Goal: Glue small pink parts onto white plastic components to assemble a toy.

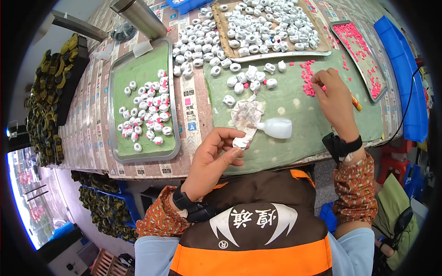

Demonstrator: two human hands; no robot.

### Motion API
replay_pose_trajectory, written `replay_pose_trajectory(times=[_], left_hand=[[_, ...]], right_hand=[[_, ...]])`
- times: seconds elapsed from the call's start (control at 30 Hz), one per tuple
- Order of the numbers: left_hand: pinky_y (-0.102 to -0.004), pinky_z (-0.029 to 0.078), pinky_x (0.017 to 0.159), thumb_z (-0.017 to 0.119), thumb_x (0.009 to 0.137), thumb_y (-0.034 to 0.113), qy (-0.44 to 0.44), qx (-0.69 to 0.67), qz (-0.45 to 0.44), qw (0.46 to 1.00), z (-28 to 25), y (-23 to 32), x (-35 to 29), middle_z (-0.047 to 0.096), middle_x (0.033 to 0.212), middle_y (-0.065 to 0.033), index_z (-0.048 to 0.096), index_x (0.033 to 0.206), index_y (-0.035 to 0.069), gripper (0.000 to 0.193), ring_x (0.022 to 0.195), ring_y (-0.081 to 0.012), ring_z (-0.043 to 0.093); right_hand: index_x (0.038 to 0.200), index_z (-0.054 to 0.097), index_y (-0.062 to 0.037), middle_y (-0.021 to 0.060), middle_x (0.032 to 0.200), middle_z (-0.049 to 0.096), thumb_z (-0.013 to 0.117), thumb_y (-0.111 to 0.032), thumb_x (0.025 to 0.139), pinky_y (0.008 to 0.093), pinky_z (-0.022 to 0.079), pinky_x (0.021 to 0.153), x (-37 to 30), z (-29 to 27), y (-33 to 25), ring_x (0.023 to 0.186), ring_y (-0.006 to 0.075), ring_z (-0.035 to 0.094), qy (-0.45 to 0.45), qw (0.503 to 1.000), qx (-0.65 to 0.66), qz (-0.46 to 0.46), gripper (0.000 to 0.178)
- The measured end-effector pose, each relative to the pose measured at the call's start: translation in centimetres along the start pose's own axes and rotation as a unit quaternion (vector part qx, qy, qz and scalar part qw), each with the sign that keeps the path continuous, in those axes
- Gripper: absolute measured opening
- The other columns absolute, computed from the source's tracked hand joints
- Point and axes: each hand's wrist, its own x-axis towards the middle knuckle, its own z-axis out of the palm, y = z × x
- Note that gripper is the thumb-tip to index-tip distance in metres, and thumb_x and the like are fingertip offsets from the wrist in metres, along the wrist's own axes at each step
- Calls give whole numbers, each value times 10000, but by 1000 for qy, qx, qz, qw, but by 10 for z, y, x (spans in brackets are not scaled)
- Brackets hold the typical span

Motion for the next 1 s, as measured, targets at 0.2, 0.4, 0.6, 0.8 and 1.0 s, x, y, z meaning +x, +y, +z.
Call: replay_pose_trajectory(times=[0.2,0.4,0.6,0.8,1.0], left_hand=[[-320,575,920,568,1050,121,-2,15,3,1000,-2,-4,1,647,1225,-94,511,1359,42,325,1085,-141,639],[-315,572,923,563,1053,125,5,10,-12,1000,-7,-8,0,641,1219,-90,513,1362,37,325,1099,-142,640],[-313,573,919,566,1048,117,-2,15,1,1000,-3,-5,4,639,1206,-80,525,1356,31,323,1111,-142,634],[-315,576,914,570,1045,114,2,13,7,1000,0,-4,3,642,1209,-83,525,1367,27,337,1098,-140,630],[-323,585,900,586,1037,117,27,-49,-3,998,2,-8,8,672,1212,-117,533,1350,30,329,1045,-149,647]], right_hand=[[919,598,-50,127,915,607,678,-60,862,454,491,723,-5,15,-9,879,353,621,-65,996,-57,-30,99],[926,594,-38,137,868,604,667,-21,842,445,488,731,-14,1,-13,868,349,618,-68,998,5,13,113],[925,601,-37,140,870,613,666,-35,848,452,492,740,-13,9,-15,860,356,619,-57,998,29,-22,101],[911,585,-27,156,879,616,655,-70,853,485,498,769,-14,31,-22,902,376,623,-60,997,-52,-16,100],[919,563,-22,181,922,609,647,-50,831,503,493,766,-18,35,-22,902,408,608,-59,995,-67,-40,125]])
